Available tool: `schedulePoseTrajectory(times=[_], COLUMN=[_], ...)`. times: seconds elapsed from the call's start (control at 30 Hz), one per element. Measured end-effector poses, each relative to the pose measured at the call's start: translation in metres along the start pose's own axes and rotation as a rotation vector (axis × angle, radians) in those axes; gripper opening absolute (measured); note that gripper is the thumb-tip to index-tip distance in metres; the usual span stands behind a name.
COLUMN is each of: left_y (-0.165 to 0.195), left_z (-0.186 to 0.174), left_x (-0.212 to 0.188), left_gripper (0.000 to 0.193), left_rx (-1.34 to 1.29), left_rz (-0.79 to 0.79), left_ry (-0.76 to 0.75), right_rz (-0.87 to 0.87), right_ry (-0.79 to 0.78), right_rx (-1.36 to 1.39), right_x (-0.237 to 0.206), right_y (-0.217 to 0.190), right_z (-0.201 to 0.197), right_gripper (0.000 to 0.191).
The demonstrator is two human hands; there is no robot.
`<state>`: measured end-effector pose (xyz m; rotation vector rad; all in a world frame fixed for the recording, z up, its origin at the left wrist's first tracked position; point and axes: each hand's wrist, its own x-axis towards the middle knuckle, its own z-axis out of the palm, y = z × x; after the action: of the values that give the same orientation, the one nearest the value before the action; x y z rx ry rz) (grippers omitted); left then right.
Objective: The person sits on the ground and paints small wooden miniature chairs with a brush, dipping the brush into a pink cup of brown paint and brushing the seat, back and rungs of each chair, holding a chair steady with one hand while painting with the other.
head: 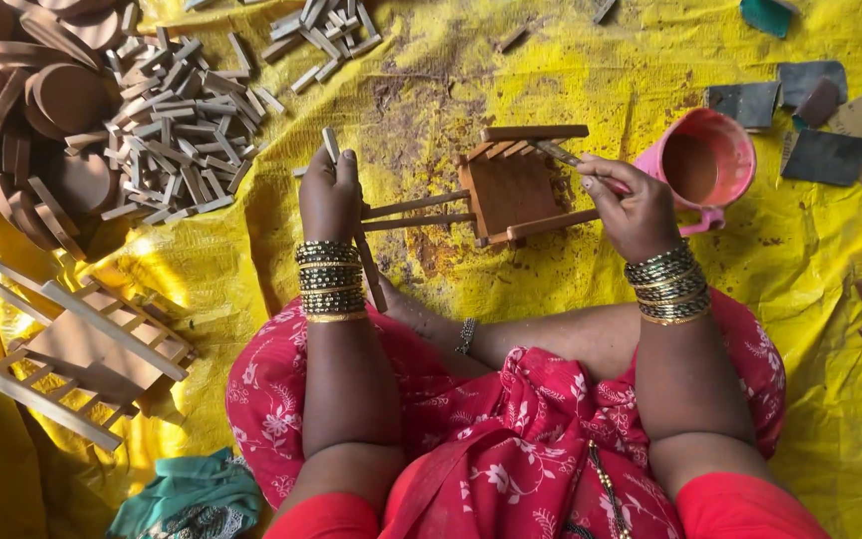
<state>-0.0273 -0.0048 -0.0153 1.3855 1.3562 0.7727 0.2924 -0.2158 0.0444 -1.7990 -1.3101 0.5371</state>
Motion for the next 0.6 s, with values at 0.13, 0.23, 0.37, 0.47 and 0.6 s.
schedulePoseTrajectory(times=[0.13, 0.23, 0.37, 0.47, 0.6], left_y=[0.001, 0.002, 0.002, 0.0, -0.004], left_z=[0.002, 0.0, 0.001, 0.001, 0.002], left_x=[0.0, 0.0, 0.0, -0.001, 0.003], left_gripper=[0.029, 0.029, 0.027, 0.027, 0.027], left_rx=[-0.007, 0.008, -0.03, -0.045, -0.034], left_rz=[-0.008, 0.002, -0.015, -0.032, -0.003], left_ry=[0.005, -0.007, -0.004, -0.008, 0.008], right_rz=[-0.1, -0.027, -0.009, 0.008, 0.036], right_ry=[-0.06, -0.103, -0.121, -0.016, -0.013], right_rx=[0.01, 0.006, 0.081, 0.049, 0.065], right_x=[0.007, 0.009, 0.012, 0.009, 0.006], right_y=[0.006, 0.011, 0.016, 0.016, 0.018], right_z=[0.028, 0.031, 0.017, 0.005, 0.003], right_gripper=[0.018, 0.019, 0.019, 0.017, 0.017])
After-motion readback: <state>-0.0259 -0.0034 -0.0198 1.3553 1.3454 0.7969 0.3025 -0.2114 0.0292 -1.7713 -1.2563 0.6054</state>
